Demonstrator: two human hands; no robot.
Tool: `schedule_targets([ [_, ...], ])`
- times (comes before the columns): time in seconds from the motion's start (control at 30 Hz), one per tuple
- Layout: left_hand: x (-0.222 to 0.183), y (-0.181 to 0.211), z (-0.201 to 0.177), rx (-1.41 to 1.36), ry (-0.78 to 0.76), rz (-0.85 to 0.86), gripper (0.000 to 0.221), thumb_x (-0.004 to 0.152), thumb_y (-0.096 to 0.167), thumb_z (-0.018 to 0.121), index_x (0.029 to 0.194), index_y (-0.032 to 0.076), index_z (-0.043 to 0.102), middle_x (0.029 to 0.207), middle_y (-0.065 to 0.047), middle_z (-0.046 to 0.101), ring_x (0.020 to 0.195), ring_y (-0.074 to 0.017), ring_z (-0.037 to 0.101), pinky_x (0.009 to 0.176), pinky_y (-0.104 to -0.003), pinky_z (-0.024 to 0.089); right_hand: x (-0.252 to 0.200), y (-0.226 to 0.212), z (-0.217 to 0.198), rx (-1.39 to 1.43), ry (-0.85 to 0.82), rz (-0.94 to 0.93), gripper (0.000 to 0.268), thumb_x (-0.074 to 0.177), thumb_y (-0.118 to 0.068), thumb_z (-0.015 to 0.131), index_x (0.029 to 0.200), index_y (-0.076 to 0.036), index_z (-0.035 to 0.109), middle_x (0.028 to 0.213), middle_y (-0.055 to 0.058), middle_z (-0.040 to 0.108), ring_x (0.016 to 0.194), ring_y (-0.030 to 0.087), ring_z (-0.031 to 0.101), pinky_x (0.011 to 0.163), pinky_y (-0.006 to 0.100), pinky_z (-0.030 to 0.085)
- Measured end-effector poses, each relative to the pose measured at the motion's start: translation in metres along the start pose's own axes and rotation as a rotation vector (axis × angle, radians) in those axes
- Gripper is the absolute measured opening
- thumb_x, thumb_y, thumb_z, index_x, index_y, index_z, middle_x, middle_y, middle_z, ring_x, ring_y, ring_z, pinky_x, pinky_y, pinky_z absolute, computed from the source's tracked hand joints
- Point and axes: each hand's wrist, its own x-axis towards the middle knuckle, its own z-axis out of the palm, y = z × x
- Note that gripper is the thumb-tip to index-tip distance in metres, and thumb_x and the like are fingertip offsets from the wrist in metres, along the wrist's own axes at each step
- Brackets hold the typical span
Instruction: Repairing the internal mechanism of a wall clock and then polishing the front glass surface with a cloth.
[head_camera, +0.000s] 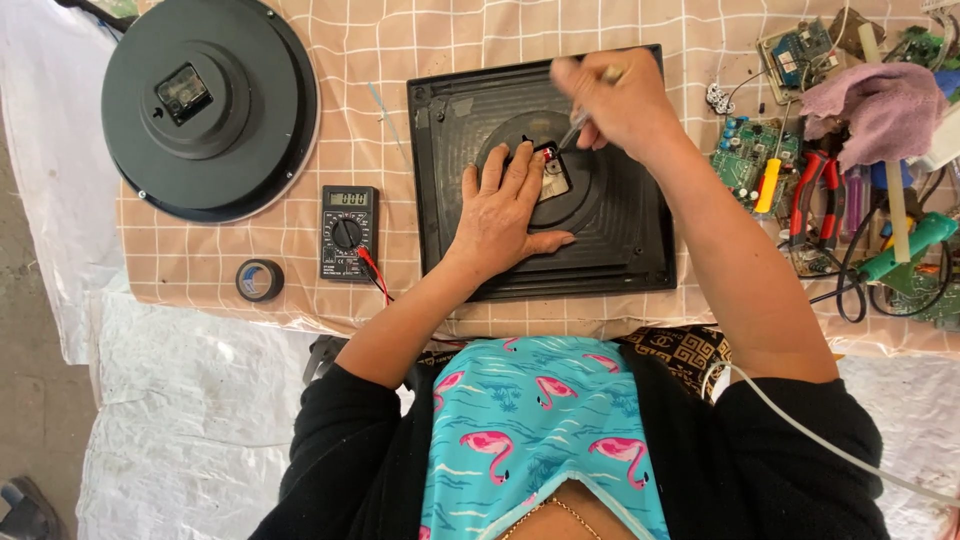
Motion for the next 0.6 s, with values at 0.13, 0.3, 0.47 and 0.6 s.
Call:
schedule_targets([
  [0.13,0.002,0.002,-0.004,0.043,0.017,0.009,0.110,0.077,0.092,0.068,0.143,0.004,0.057,0.148,-0.013,0.053,0.131,-0.0373,0.052,0.092,-0.058,0.049,-0.004,0.017,-0.006,-0.185,-0.252,-0.336,0.048,0.107,-0.038,0.070,0.071,-0.013,0.051,0.070,0.007,0.061,0.062,0.019,0.075,0.043,0.020,0.048],
  [0.3,0.005,0.003,-0.010,0.092,-0.005,0.022,0.112,0.073,0.093,0.071,0.140,0.003,0.058,0.145,-0.014,0.054,0.128,-0.0371,0.052,0.089,-0.058,0.051,-0.002,0.014,-0.011,-0.146,-0.256,-0.261,0.048,0.109,-0.039,0.066,0.072,-0.011,0.055,0.067,0.005,0.057,0.062,0.020,0.076,0.042,0.018,0.043],
  [0.47,0.006,0.003,-0.008,0.091,-0.002,0.027,0.112,0.073,0.093,0.071,0.139,0.003,0.060,0.144,-0.014,0.054,0.126,-0.0380,0.053,0.085,-0.058,0.052,0.004,0.016,-0.017,-0.109,-0.312,-0.309,0.048,0.108,-0.039,0.064,0.072,-0.008,0.056,0.071,0.006,0.059,0.061,0.018,0.072,0.051,0.021,0.056],
  [0.6,0.009,0.002,-0.007,0.082,-0.024,0.016,0.111,0.067,0.091,0.075,0.134,0.004,0.062,0.143,-0.013,0.054,0.124,-0.0380,0.051,0.080,-0.055,0.051,0.002,0.022,-0.015,-0.215,-0.351,-0.356,0.042,0.107,-0.037,0.067,0.075,-0.010,0.058,0.068,0.002,0.056,0.066,0.016,0.069,0.055,0.025,0.057],
])
